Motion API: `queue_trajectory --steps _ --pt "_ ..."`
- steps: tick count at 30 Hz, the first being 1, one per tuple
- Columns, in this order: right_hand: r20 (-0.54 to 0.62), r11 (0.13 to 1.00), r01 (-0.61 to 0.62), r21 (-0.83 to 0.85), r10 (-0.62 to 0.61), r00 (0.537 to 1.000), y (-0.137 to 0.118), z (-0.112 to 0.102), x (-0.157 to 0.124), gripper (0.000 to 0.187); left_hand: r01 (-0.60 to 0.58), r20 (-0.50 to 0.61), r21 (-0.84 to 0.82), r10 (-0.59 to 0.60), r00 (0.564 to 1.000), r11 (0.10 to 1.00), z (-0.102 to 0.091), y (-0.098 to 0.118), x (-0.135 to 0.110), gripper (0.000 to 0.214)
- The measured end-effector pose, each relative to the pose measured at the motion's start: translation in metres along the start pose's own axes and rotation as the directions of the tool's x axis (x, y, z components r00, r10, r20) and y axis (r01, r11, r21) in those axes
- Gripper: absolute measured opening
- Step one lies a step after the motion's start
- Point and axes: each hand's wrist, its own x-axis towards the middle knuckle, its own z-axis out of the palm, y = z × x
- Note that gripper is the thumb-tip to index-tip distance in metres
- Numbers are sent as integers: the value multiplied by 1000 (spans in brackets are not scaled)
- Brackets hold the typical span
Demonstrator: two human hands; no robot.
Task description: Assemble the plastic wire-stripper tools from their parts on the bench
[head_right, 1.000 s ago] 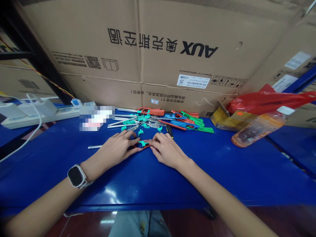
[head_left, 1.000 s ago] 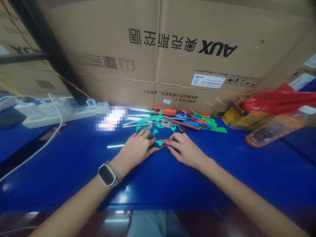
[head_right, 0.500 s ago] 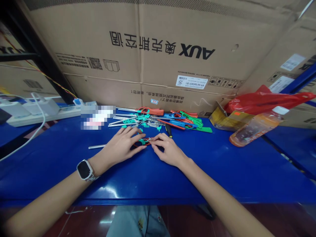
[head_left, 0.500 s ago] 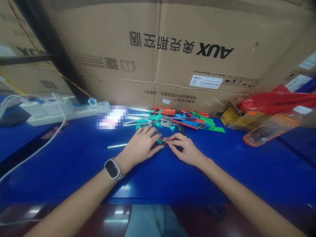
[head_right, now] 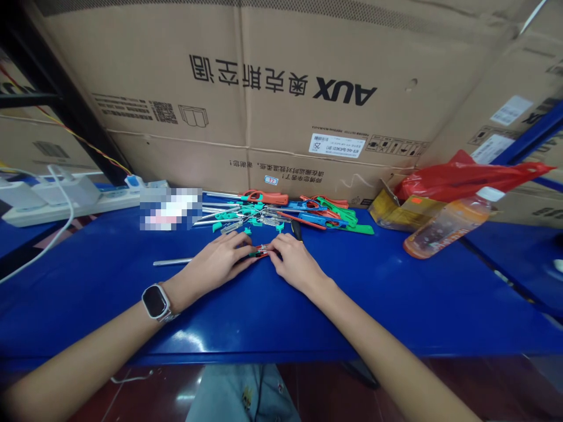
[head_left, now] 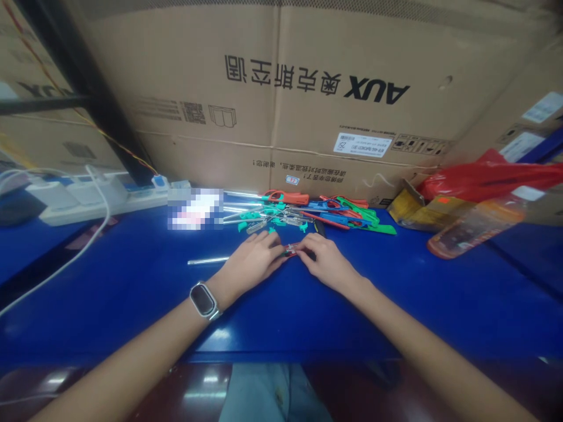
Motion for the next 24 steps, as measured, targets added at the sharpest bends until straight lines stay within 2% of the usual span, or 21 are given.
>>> queue_trajectory --steps 5,11,18,24 --pt "92 986 -31 -161 46 995 -6 -5 6 13 -14 -7 -15 14 1000 1000 1 -4 -1 35" --pt "152 960 -75 -270 120 981 -17 -11 13 14 -24 -18 -42 23 1000 999 1 -4 0 33" --pt "214 946 -159 -284 224 951 -24 -20 27 19 -20 1 -70 20 1000 997 0 -3 1 32" --pt "277 937 -119 -330 216 936 -26 -25 37 21 -10 -2 -106 10 1000 994 1 -3 1 32"
